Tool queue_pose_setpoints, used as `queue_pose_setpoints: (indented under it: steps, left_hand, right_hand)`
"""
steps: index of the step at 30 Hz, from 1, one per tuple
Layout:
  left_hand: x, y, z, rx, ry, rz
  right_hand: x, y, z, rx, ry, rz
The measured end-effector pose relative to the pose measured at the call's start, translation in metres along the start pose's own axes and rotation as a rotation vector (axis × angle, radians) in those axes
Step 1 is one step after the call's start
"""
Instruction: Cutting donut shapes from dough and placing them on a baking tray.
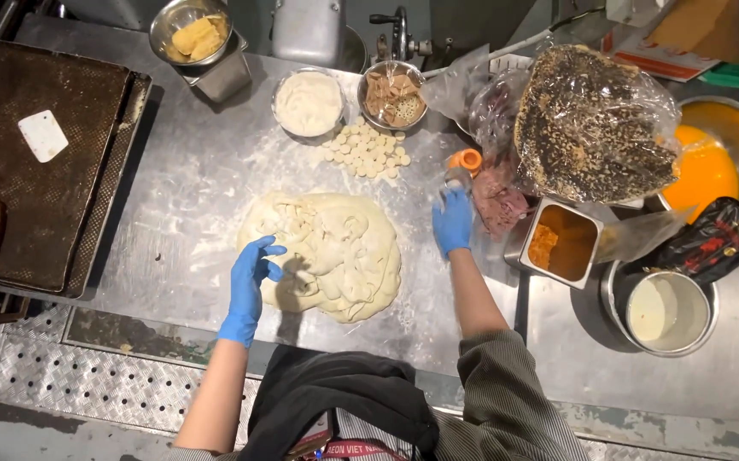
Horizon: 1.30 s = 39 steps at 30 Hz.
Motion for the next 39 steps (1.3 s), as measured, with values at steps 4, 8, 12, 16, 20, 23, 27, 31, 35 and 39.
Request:
queue_pose_setpoints:
  steps: [4,8,12,16,20,23,27,31,35,39]
  left_hand:
    - [0.009,0.020,0.010,-0.019,-0.001,-0.115]
    - [0.014,0.024,0.009,-0.030,-0.023,-0.169]
    - [0.011,0.031,0.017,-0.014,-0.013,-0.200]
    - [0.011,0.035,0.016,0.002,-0.055,-0.170]
    - [0.004,0.028,0.010,-0.077,-0.088,-0.239]
    - [-0.005,0.036,0.028,-0.095,-0.146,-0.270]
    - [-0.025,0.018,0.031,-0.226,-0.044,-0.244]
    - [-0.058,-0.014,0.054,-0.196,-0.056,-0.035]
    - [-0.062,-0.060,0.043,-0.073,0.005,0.026]
    - [-0.071,-0.065,0.052,-0.094,-0.034,0.048]
  right_hand:
    - [-0.033,0.034,0.018,0.069,0.142,-0.194]
    - [-0.057,0.028,-0.001,0.190,-0.037,0.021]
    - [-0.072,0.004,-0.011,-0.009,0.088,-0.042]
    - [-0.058,0.023,0.008,-0.033,0.114,-0.302]
    - [-0.025,-0.021,0.013,-0.167,-0.197,-0.101]
    - [0.034,-0.042,0.055,0.064,-0.200,0.101]
    - [0.102,-0.032,0.102,-0.198,-0.306,0.200]
    - [0.122,-0.001,0.156,-0.812,-0.046,0.031]
    - [0.128,0.008,0.165,-0.707,-0.301,0.137]
    - [0.125,0.052,0.189,-0.953,-0.120,0.010]
Point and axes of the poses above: each hand's wrist, its own x-axis away from the middle knuckle, its own y-axis out of the back of the hand, z = x × y, the point moved 7 cm from there along -x, towards the middle knuckle, and after that the axes turned 13 degrees about x, right-handed, at the moved point
